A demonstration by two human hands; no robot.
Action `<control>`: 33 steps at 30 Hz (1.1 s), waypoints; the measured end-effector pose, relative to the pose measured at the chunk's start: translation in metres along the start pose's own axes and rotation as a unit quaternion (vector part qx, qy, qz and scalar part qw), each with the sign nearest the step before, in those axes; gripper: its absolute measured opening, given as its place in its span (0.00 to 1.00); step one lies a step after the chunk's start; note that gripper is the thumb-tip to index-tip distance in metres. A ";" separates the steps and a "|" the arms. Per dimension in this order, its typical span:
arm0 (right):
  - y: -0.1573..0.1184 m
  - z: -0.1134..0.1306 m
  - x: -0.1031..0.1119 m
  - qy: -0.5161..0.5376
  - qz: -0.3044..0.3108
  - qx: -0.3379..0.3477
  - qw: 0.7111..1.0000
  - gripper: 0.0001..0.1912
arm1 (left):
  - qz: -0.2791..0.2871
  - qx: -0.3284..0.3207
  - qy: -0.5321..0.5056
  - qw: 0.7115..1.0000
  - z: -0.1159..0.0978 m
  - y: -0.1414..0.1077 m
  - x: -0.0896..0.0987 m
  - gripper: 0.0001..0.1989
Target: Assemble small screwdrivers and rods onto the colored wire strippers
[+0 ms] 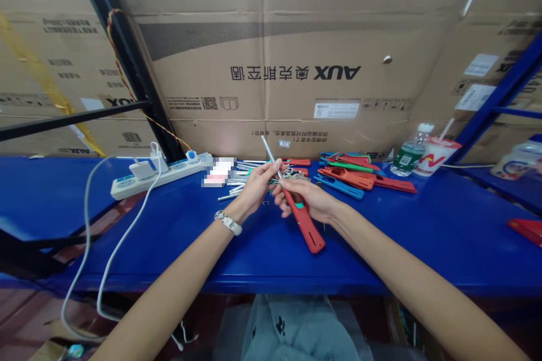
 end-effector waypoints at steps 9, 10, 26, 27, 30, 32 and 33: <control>0.000 0.000 -0.003 0.031 -0.019 -0.005 0.999 0.20 | 0.020 -0.005 0.011 1.000 0.001 0.000 -0.001 0.23; 0.001 0.000 -0.005 0.034 -0.024 -0.008 0.999 0.20 | 0.020 -0.006 0.010 1.000 0.001 0.000 -0.001 0.23; 0.008 -0.009 0.003 -0.005 -0.034 0.029 0.999 0.16 | -0.004 -0.008 0.025 1.000 0.000 0.001 0.004 0.19; 0.008 -0.008 0.003 -0.006 -0.036 0.043 0.998 0.16 | -0.003 -0.005 0.025 1.000 0.001 0.001 0.003 0.19; 0.006 -0.005 0.001 0.004 -0.031 0.060 0.998 0.18 | -0.012 -0.012 0.023 1.000 0.001 0.001 0.001 0.21; 0.004 -0.004 -0.001 0.012 -0.033 0.046 0.998 0.19 | -0.009 -0.018 0.020 1.000 0.000 0.001 -0.001 0.21; 0.003 -0.003 -0.002 0.014 -0.038 0.036 0.999 0.21 | -0.004 -0.019 0.018 1.000 0.000 0.001 -0.002 0.22</control>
Point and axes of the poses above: each hand's wrist, its own y-axis towards the middle knuckle, its own x-axis out of the back of the hand, z = x × y, the point moved 3 cm from there along y, towards the middle knuckle, and after that the axes turned 7 degrees about -x, right-handed, at the moved point
